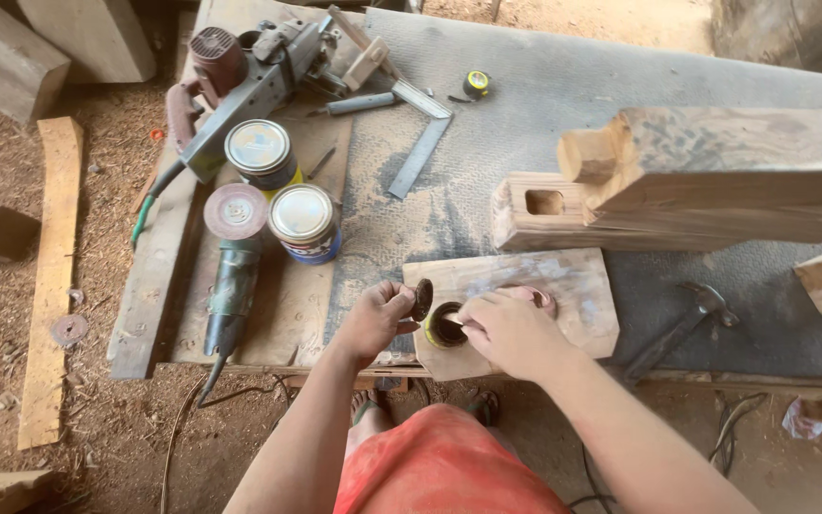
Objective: The person mixes a pink paste on a wooden board using a wooden stick. They then add a dark liquid from a small can and continue mixing until the paste turns brown.
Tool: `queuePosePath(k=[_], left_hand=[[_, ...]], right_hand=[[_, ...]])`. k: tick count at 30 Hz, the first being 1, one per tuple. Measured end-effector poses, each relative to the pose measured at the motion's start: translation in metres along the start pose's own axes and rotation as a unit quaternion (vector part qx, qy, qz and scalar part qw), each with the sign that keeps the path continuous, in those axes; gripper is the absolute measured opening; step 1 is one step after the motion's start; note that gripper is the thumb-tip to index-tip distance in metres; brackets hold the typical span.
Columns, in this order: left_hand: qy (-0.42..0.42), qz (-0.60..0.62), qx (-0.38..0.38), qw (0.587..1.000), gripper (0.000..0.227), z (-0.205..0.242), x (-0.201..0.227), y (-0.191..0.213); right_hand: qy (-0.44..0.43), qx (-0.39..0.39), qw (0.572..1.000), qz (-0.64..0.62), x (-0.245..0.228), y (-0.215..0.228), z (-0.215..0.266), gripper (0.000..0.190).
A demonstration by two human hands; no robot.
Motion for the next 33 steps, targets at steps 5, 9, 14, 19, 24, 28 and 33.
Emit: queuePosePath(k=[5,9,14,19,24,28,33], left_hand=[[0.003,0.007,-0.002,1.000,0.016,0.011,-0.005,0.012],[0.004,-0.031,-0.005,1.000,0.018,0.010,0.000,0.013],[0.001,-0.010,-0.024,1.000,0.017,0.006,-0.001,0.014],[-0.006,-0.007,-0.037,0.999,0.017,0.002,-0.002,0.018],[-0.010,0.011,-0.022,1.000,0.017,0.002,-0.003,0.026],[-0.009,0.014,-0.008,1.000,0.016,0.003,-0.001,0.034],[-0.006,0.012,0.026,1.000,0.014,0.004,0.004,0.035]], right_hand=[[-0.016,-0.106,0.994,-0.009,0.012,-0.010,-0.005,0.015],[-0.033,-0.102,0.994,0.029,0.002,-0.011,-0.030,0.015],[-0.156,-0.178,0.971,0.029,0.013,-0.029,-0.044,0.020],[-0.222,-0.057,0.969,-0.096,0.072,-0.036,-0.034,0.022],[-0.415,0.040,0.825,-0.382,0.147,-0.075,0.039,0.021],[-0.452,0.145,0.693,-0.542,0.177,-0.095,0.115,0.018],[-0.450,0.250,0.597,-0.616,0.201,-0.096,0.189,0.015]])
Point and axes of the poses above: each hand's wrist, its own z-axis away from the middle knuckle, its own y-axis out of the back of the hand, x = y × z, the point moved 7 cm from there along -z, towards the middle knuckle, and after that the axes turned 11 degrees about y, right-handed, at the moved point
